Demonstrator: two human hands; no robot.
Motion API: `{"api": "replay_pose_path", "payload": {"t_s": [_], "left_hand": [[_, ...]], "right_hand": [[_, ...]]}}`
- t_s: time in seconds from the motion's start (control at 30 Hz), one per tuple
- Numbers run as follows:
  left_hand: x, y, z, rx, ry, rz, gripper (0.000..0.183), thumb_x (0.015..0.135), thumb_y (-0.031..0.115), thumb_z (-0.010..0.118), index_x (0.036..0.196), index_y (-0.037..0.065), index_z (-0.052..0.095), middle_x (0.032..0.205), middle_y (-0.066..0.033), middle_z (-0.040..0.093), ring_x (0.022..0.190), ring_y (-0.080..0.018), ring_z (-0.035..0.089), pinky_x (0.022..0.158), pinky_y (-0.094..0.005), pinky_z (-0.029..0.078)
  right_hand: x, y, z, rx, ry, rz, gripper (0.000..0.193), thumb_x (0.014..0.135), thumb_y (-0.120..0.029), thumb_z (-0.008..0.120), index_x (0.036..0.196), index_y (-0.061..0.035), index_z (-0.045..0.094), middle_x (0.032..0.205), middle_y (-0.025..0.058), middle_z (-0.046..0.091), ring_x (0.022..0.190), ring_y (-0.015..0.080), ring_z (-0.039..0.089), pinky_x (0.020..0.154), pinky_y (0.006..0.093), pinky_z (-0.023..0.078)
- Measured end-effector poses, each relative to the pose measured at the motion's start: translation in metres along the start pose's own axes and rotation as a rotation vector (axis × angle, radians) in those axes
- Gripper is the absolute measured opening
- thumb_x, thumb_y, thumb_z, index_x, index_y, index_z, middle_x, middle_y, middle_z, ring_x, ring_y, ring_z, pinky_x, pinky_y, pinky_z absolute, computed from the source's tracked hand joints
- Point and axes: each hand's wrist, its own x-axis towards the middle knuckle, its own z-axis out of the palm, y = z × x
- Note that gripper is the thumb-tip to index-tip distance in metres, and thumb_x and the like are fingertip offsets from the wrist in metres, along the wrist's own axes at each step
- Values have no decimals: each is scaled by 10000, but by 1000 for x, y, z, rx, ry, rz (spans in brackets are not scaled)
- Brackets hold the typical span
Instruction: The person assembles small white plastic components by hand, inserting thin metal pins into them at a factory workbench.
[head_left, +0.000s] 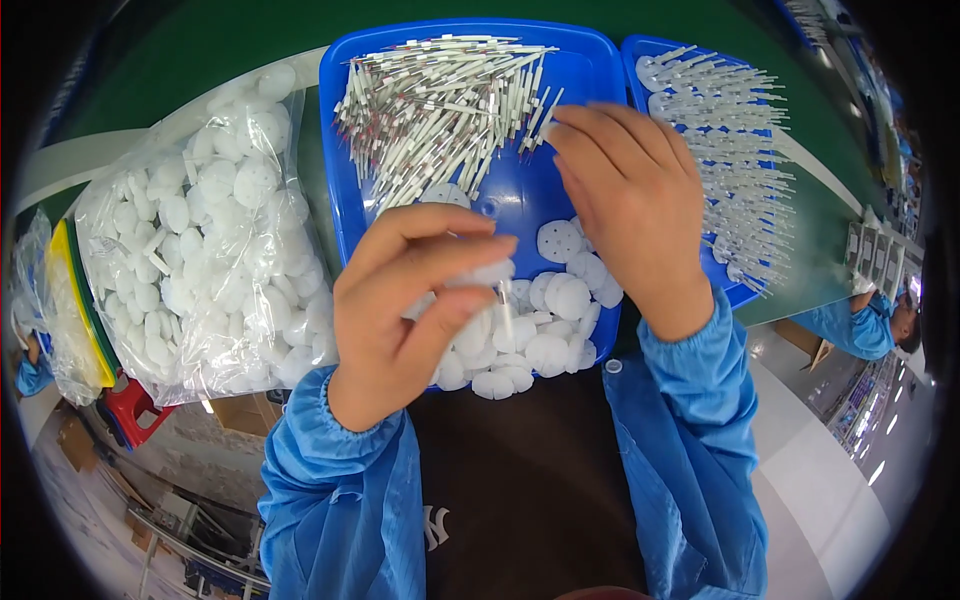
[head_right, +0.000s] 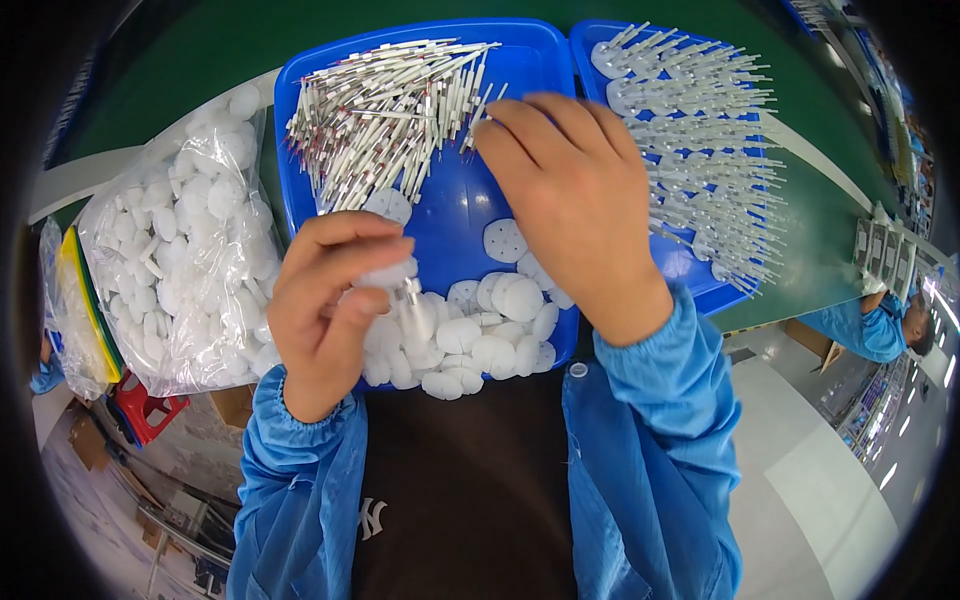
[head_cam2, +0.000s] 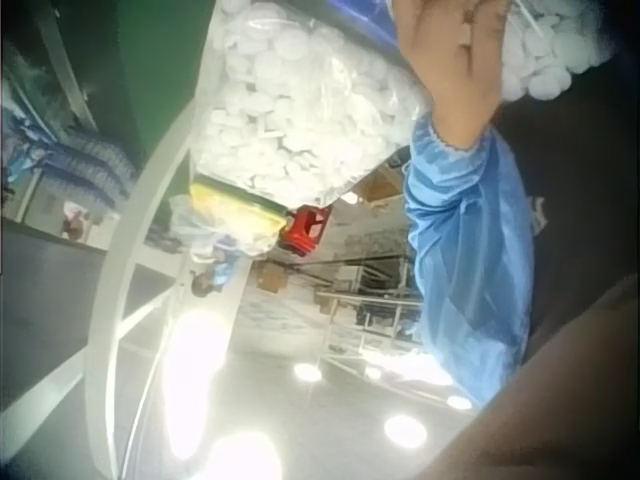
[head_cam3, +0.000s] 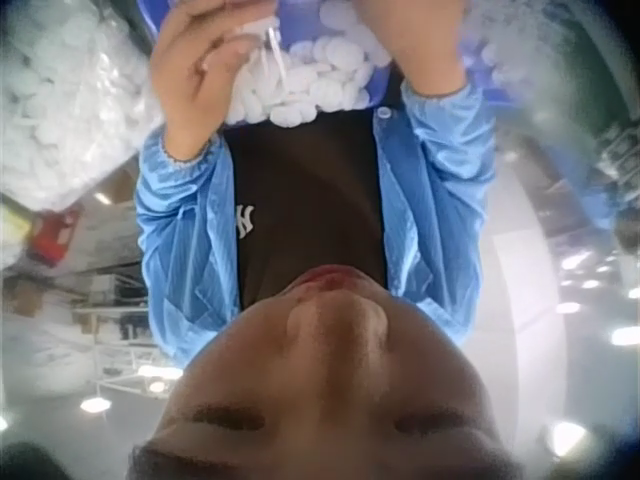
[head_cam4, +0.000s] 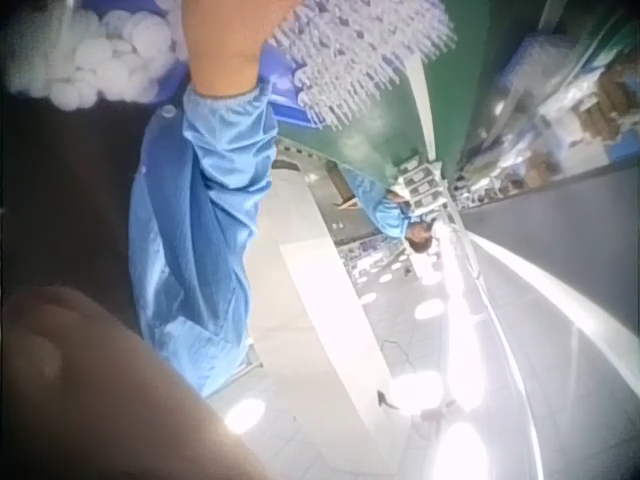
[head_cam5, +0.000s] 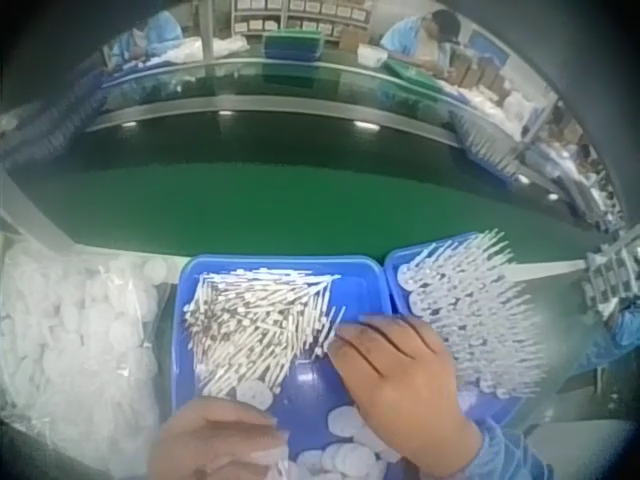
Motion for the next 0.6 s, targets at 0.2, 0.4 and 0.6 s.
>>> {"api": "replay_pose_path", "payload": {"t_s": [0.2,0.4,0.6], "left_hand": [[1,10,2,-308,128,-535,357,1010,-18,681,1356,47,737,1159,-65,674,894,-95,650,696,-195,548],[-2,4,6,-209,169,-469,379,960,-51,709,1319,62,753,1133,-58,702,937,-104,681,720,-212,576],[5,6,9,-184,167,-424,370,941,-56,727,1287,68,770,1172,-75,723,988,-120,709,735,-223,600]], "right_hand": [[14,11,9,-296,-217,-244,195,805,-72,726,996,-114,726,1096,17,749,1092,213,693,1137,479,476],[-3,-16,-21,415,-144,19,283,729,-15,853,970,-96,726,939,18,763,850,207,727,1082,475,511],[-33,-36,-18,617,-52,186,240,786,-42,883,996,-99,784,636,-18,649,578,158,634,883,386,549]]}}
